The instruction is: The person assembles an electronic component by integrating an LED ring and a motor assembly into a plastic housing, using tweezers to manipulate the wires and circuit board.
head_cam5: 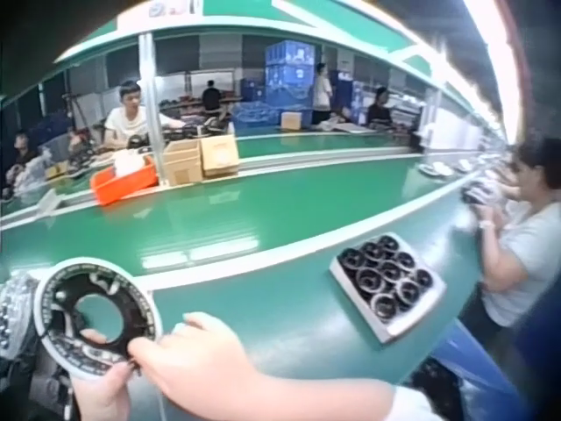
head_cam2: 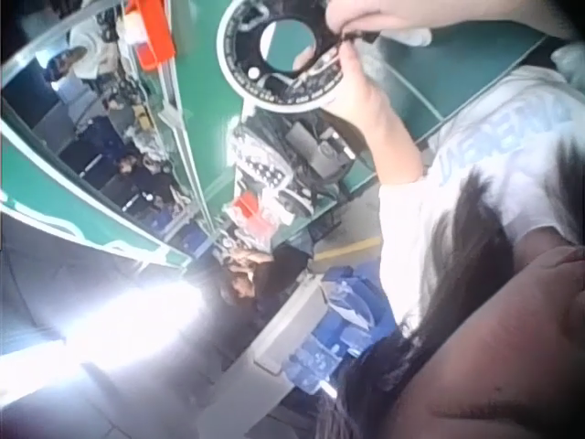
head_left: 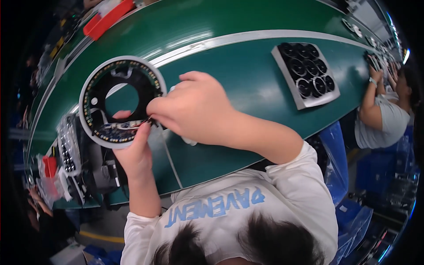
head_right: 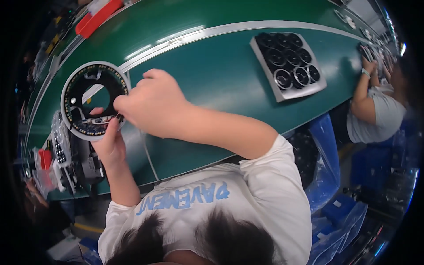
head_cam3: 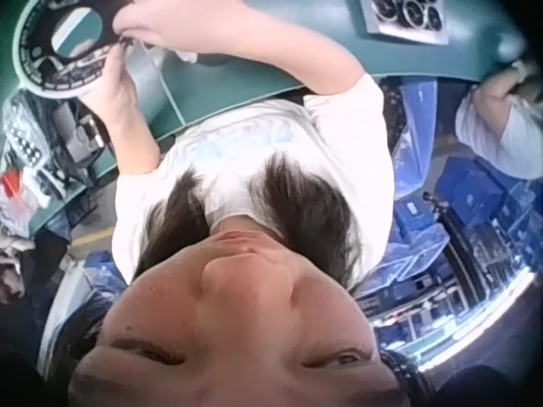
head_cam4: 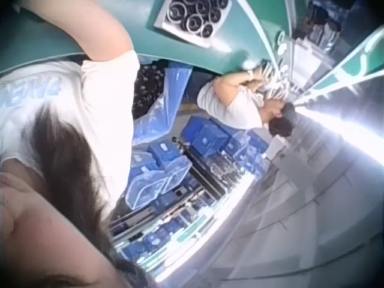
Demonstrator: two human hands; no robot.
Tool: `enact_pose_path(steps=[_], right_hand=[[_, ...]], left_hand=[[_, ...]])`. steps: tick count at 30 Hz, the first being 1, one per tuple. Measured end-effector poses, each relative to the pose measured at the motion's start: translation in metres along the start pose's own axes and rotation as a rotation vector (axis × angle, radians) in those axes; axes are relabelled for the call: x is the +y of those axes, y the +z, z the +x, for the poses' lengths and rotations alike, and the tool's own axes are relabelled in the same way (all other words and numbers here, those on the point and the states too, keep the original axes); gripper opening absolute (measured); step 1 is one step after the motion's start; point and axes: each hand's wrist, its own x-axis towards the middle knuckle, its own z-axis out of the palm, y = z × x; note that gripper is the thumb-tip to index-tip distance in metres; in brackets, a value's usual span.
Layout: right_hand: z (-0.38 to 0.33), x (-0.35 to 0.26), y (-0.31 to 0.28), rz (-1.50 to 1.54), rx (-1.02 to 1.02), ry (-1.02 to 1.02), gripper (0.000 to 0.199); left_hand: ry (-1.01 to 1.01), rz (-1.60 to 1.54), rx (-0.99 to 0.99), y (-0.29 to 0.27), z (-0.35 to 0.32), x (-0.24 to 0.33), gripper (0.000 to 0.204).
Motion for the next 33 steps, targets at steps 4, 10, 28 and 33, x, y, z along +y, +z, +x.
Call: enact_pose_path(steps=[4, 10, 28, 33], right_hand=[[-0.013, 0.000, -0.010, -0.032, -0.008, 0.035, 0.007], [-0.047, 0.012, -0.070, 0.003, 0.046, 0.150, 0.017], [-0.175, 0.152, -0.200, -0.411, -0.206, 0.927, 0.067], [-0.163, 0.135, -0.199, -0.523, -0.177, 0.838, 0.062]], left_hand=[[-0.007, 0.002, -0.021, 0.010, 0.000, -0.002, 0.046], [-0.049, -0.033, -0.111, 0.005, 0.002, -0.003, 0.053], [-0.281, -0.102, -0.086, 0.010, -0.003, -0.006, 0.060], [-0.330, -0.141, -0.083, 0.019, -0.005, 0.000, 0.056]])
